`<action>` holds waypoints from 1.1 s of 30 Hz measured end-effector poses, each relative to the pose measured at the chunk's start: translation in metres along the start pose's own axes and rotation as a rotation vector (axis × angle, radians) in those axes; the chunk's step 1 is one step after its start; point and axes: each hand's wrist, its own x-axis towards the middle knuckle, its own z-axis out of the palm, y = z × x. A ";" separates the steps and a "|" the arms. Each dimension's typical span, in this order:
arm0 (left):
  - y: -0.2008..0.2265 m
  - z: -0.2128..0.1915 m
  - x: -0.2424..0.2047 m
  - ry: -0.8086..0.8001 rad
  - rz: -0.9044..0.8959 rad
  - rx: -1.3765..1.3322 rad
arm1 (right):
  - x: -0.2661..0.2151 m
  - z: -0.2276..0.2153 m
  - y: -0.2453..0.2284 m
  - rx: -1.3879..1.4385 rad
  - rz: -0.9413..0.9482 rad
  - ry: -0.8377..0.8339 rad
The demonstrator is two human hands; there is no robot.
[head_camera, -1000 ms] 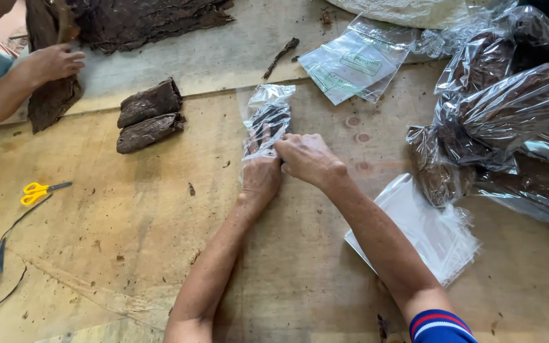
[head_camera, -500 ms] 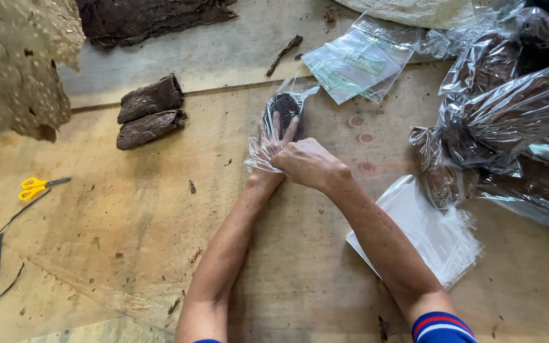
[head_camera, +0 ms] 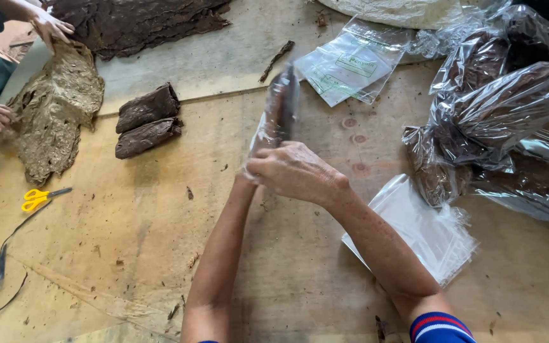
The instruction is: The person places rectangular dark brown blocks into clear plastic bags, seals the bags, and sets them aside. The process is repeated for multiple blocks on a wooden work surface.
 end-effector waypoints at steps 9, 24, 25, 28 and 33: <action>-0.025 -0.082 0.002 -0.025 -0.245 -1.404 | -0.003 -0.008 0.063 0.551 0.379 0.837; -0.010 -0.054 0.004 0.315 -0.496 -1.906 | 0.005 0.005 0.051 1.032 0.179 0.430; -0.008 -0.056 0.006 0.318 -0.494 -1.905 | 0.004 0.001 0.048 1.033 0.176 0.427; -0.009 -0.057 0.006 0.305 -0.585 -1.780 | 0.002 -0.010 0.039 1.042 0.172 0.265; 0.003 -0.054 -0.003 0.244 -0.614 -1.706 | -0.001 -0.008 0.045 0.987 0.080 0.149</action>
